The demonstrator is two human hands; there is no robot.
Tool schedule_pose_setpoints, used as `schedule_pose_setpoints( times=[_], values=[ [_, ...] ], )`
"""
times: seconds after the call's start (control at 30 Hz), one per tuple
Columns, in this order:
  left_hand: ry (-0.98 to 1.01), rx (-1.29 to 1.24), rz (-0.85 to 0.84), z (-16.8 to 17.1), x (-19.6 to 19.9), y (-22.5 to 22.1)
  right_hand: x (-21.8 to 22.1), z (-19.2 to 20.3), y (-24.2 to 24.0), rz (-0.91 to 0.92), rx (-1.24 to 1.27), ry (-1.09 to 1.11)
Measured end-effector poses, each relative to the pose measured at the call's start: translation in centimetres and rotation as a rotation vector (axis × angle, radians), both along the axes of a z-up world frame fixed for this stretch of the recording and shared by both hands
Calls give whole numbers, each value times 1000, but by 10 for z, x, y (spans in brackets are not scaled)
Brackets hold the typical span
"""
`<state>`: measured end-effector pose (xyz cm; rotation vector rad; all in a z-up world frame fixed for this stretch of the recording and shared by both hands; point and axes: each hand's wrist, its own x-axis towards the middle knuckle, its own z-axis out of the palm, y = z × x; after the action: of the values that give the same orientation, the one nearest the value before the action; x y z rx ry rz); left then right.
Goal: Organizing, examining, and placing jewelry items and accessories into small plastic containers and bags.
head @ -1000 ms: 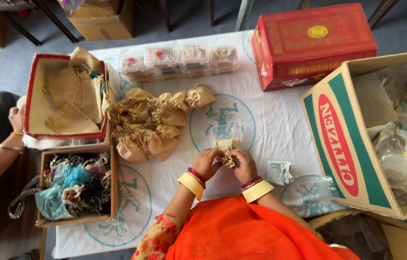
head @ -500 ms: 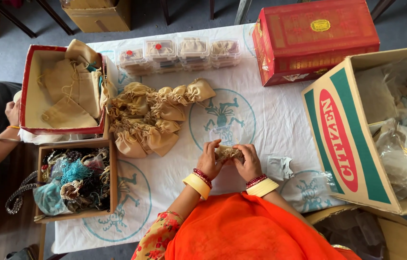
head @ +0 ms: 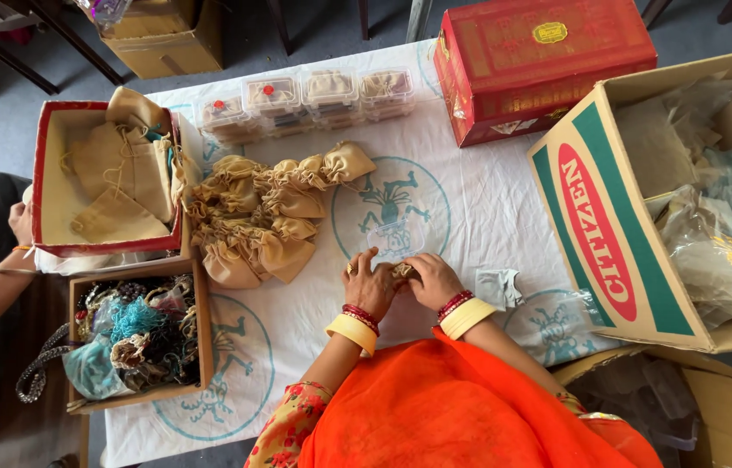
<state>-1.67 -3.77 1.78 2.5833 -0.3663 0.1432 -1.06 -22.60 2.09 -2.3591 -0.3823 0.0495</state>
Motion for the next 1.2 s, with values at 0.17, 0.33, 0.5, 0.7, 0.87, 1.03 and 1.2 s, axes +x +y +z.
schedule_pose_setpoints(
  times=[0.17, 0.33, 0.5, 0.7, 0.87, 1.03, 1.2],
  values=[
    [67, 45, 21, -6, -2, -2, 2, 21, 6, -13, -72, 91],
    [213, 152, 28, 5, 5, -4, -11, 26, 4, 11, 33, -176],
    [241, 101, 99, 0, 8, -12, -15, 11, 3, -19, -424, -340],
    [350, -110, 429, 53, 24, -15, 2, 8, 1, -65, -374, -128],
    [408, -223, 333, 4, 31, -10, 17, 1, -18, -136, -92, -21],
    [239, -249, 257, -11, 20, -6, 17, -18, -35, -453, 230, -12],
    [157, -190, 203, -18, 18, -9, 2, -13, -30, -182, -195, -252]
  ],
)
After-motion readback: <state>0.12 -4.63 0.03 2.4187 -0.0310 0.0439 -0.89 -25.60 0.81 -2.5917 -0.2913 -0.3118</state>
